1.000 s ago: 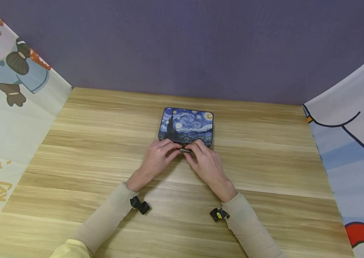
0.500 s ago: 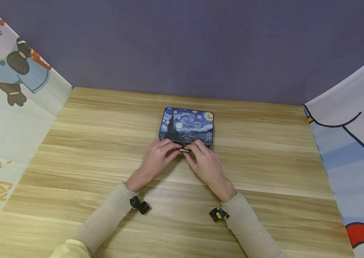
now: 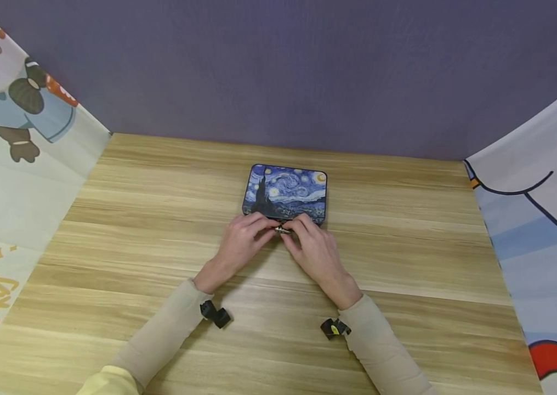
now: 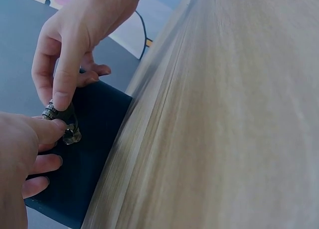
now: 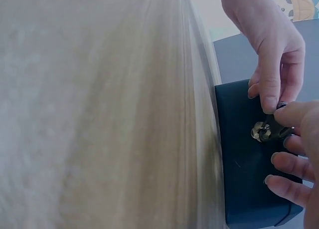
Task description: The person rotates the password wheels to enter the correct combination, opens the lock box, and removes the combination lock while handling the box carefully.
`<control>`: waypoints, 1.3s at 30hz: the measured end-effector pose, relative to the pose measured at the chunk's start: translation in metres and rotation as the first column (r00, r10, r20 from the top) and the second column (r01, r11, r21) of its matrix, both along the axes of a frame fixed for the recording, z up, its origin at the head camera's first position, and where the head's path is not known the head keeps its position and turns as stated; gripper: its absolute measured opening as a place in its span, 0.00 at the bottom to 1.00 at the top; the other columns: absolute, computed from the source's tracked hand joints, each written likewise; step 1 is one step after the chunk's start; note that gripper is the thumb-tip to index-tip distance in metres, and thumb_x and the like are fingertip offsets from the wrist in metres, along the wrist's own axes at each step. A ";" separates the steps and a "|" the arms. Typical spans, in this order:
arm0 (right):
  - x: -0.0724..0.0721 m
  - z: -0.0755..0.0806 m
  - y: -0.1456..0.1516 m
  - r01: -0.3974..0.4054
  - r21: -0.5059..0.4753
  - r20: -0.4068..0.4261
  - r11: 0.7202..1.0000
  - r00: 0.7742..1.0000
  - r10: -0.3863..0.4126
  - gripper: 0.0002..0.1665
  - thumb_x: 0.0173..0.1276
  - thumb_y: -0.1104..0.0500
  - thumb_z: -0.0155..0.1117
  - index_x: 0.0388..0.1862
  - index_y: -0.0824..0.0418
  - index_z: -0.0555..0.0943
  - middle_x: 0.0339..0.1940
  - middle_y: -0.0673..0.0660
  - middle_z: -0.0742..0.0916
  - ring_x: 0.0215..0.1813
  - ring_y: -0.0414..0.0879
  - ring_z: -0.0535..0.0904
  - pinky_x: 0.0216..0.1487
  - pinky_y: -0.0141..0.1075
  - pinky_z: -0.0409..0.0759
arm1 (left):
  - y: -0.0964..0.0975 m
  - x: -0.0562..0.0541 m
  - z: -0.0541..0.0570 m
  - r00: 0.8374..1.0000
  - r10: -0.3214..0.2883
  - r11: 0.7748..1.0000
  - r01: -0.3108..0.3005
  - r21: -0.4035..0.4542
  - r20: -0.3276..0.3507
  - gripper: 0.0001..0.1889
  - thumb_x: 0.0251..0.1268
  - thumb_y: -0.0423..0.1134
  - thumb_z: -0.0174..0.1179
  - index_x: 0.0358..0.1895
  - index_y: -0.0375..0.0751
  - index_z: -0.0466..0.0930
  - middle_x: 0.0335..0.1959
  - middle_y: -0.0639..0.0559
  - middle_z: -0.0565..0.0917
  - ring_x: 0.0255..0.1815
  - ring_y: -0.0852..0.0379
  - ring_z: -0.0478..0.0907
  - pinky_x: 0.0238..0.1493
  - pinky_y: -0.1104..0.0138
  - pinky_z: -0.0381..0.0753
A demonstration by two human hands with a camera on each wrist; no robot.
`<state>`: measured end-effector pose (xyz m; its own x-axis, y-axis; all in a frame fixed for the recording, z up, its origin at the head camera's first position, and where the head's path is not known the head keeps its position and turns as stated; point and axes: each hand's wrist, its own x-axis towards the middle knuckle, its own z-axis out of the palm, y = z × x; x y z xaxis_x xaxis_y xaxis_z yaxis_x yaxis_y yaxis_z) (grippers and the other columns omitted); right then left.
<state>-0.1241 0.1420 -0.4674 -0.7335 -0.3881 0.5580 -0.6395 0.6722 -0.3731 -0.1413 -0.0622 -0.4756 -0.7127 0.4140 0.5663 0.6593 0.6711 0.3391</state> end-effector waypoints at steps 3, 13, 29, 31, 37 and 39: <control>0.000 0.000 0.000 0.001 -0.004 0.005 1.000 1.000 -0.001 0.13 0.64 0.62 0.78 0.45 0.60 0.85 0.41 0.55 0.84 0.29 0.45 0.81 0.23 0.37 0.80 | 0.000 0.000 0.000 1.000 0.003 1.000 -0.003 -0.004 0.000 0.07 0.62 0.39 0.75 0.42 0.46 0.91 0.37 0.55 0.89 0.35 0.59 0.86 0.38 0.66 0.85; 0.000 -0.001 0.000 0.005 -0.012 0.013 1.000 1.000 -0.005 0.15 0.62 0.62 0.79 0.45 0.62 0.84 0.40 0.56 0.85 0.27 0.45 0.79 0.22 0.36 0.77 | 0.001 -0.001 -0.001 1.000 -0.007 1.000 0.007 0.012 -0.006 0.06 0.62 0.39 0.75 0.41 0.46 0.91 0.36 0.55 0.89 0.35 0.58 0.85 0.38 0.66 0.84; 0.000 -0.002 0.000 0.006 -0.018 0.009 1.000 1.000 -0.005 0.14 0.62 0.63 0.79 0.44 0.62 0.84 0.40 0.56 0.84 0.27 0.46 0.78 0.22 0.37 0.76 | 0.001 -0.001 -0.002 1.000 -0.011 1.000 0.011 0.013 -0.013 0.07 0.61 0.40 0.75 0.40 0.46 0.91 0.36 0.55 0.89 0.35 0.58 0.85 0.38 0.66 0.84; 0.000 -0.003 0.000 0.003 -0.019 0.009 1.000 1.000 -0.003 0.14 0.62 0.63 0.79 0.44 0.62 0.84 0.40 0.56 0.84 0.27 0.46 0.78 0.22 0.37 0.76 | 0.001 -0.001 -0.002 1.000 -0.013 1.000 0.013 0.016 -0.011 0.07 0.61 0.40 0.75 0.40 0.46 0.91 0.36 0.55 0.89 0.35 0.58 0.85 0.39 0.65 0.84; -0.001 -0.005 0.001 0.000 -0.020 0.013 1.000 1.000 0.000 0.14 0.62 0.64 0.79 0.44 0.62 0.84 0.40 0.56 0.84 0.27 0.45 0.78 0.23 0.37 0.77 | 0.001 -0.001 -0.002 1.000 -0.014 1.000 0.014 0.014 -0.005 0.06 0.62 0.40 0.75 0.41 0.46 0.91 0.36 0.55 0.89 0.35 0.58 0.85 0.39 0.65 0.84; -0.001 -0.006 0.002 0.000 -0.021 0.011 1.000 1.000 0.000 0.14 0.61 0.64 0.79 0.44 0.62 0.84 0.39 0.56 0.84 0.27 0.45 0.79 0.23 0.37 0.77 | 0.001 -0.001 -0.002 1.000 -0.013 1.000 0.013 0.013 -0.003 0.06 0.62 0.40 0.75 0.41 0.46 0.91 0.36 0.55 0.89 0.35 0.58 0.85 0.39 0.65 0.84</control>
<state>-0.1249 0.1436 -0.4734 -0.7398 -0.3766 0.5575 -0.6352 0.6641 -0.3942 -0.1422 -0.0613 -0.4781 -0.7054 0.4161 0.5739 0.6692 0.6578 0.3457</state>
